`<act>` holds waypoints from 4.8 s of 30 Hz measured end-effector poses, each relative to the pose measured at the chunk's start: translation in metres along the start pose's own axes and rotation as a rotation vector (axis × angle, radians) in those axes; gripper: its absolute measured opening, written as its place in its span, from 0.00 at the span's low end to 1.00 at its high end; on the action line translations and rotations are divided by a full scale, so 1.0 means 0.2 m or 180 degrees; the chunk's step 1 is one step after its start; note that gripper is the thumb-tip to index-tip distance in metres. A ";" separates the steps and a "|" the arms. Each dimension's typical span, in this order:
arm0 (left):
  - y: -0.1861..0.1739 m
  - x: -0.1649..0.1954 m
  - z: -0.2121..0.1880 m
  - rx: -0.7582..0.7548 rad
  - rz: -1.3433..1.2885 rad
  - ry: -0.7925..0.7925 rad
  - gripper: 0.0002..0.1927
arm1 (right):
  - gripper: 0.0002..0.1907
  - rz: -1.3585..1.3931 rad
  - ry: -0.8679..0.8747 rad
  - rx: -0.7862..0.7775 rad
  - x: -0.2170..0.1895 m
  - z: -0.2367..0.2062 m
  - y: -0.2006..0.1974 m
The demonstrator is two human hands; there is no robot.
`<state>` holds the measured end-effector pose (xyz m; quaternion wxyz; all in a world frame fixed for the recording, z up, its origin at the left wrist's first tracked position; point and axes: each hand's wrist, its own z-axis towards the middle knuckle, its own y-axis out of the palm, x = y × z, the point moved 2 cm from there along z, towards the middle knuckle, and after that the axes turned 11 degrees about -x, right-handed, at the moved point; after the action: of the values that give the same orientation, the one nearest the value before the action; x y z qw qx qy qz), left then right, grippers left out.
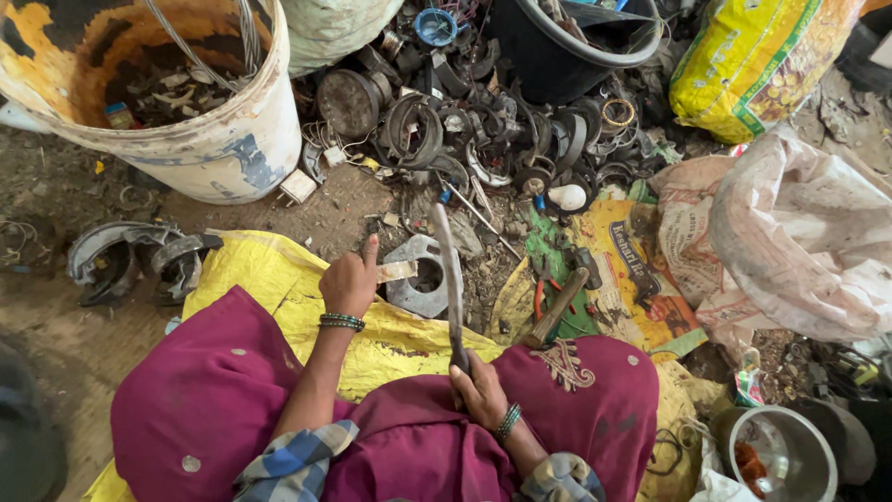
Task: The person sits on the ground and hammers a curved metal blade against a hexagonal metal block, repeatedly repositioning the blade and striking it with a hammer to work the metal. They also run a file along the blade between hammering and continue hammering.
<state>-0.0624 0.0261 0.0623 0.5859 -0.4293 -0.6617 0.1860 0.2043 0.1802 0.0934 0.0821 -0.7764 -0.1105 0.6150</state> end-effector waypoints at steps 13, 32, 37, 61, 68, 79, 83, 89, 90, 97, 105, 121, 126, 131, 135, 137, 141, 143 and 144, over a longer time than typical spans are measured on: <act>0.00 -0.02 0.01 0.0140 -0.0305 -0.0312 0.45 | 0.13 -0.0413 0.0816 -0.0052 -0.06 0.11 0.06; -0.01 0.02 -0.01 0.0193 0.0020 -0.0374 0.43 | 0.13 0.0535 0.1052 0.0674 -0.05 0.14 0.05; 0.01 0.02 -0.01 0.0081 0.0057 -0.0268 0.42 | 0.13 0.0541 -0.0819 0.1014 -0.11 0.08 -0.03; -0.02 -0.08 0.08 -0.0002 -0.0371 -0.0566 0.42 | 0.13 -0.0184 0.1846 0.0322 -0.07 0.20 0.14; 0.03 -0.06 0.07 -0.0079 -0.0172 -0.0543 0.44 | 0.12 0.0511 -0.0355 0.1120 -0.14 0.05 0.00; 0.01 -0.10 0.10 -0.0050 -0.0290 -0.0560 0.41 | 0.13 -0.0594 0.1129 0.0217 -0.08 0.19 0.15; 0.03 -0.07 0.10 -0.0114 -0.0250 -0.0531 0.43 | 0.10 -0.0426 0.0413 0.0762 -0.21 0.12 0.06; 0.04 -0.06 0.08 -0.0053 -0.0077 -0.0522 0.43 | 0.10 -0.0886 -0.0422 0.1153 -0.12 0.19 0.06; 0.04 -0.06 0.08 -0.0048 -0.0072 -0.0485 0.43 | 0.10 -0.1281 -0.0306 0.1174 -0.09 0.23 0.07; 0.02 -0.04 0.04 0.0025 0.0001 -0.0248 0.41 | 0.12 -0.0475 0.1173 0.0539 -0.19 0.17 0.12; 0.02 -0.03 0.05 0.0003 0.0010 -0.0351 0.42 | 0.11 0.0217 -0.0877 0.1358 -0.18 0.23 -0.02; -0.01 0.04 0.00 0.0108 0.0162 -0.0203 0.40 | 0.10 0.0556 -0.0993 0.0994 -0.35 0.20 -0.08; -0.03 0.05 -0.01 -0.0046 0.0147 -0.0105 0.38 | 0.11 -0.1049 0.0580 0.0474 -0.14 0.50 0.08; -0.03 0.05 -0.03 0.0191 0.0156 -0.0052 0.39 | 0.13 0.0131 0.0926 0.0808 -0.29 0.30 0.05; -0.02 0.05 -0.02 0.0213 0.0157 -0.0019 0.39 | 0.13 0.0072 -0.1463 0.1247 -0.48 0.22 -0.12; -0.02 0.05 -0.01 0.0237 0.0142 -0.0024 0.39 | 0.12 0.0211 -0.1537 0.1382 -0.43 0.25 -0.13; -0.03 0.06 -0.01 0.0232 0.0227 -0.0042 0.40 | 0.10 0.2034 0.0445 0.0474 -0.16 0.42 0.06; -0.03 0.06 -0.01 0.0036 0.0117 -0.0185 0.39 | 0.10 0.1307 0.1050 0.0157 -0.13 0.44 0.11; -0.03 0.06 0.00 -0.0023 0.0065 -0.0259 0.39 | 0.07 -0.0155 0.1097 0.0216 -0.15 0.43 0.12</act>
<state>-0.0635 0.0311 0.0746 0.5550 -0.4303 -0.6812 0.2068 0.1158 0.1479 0.0956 0.1408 -0.8642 -0.0928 0.4740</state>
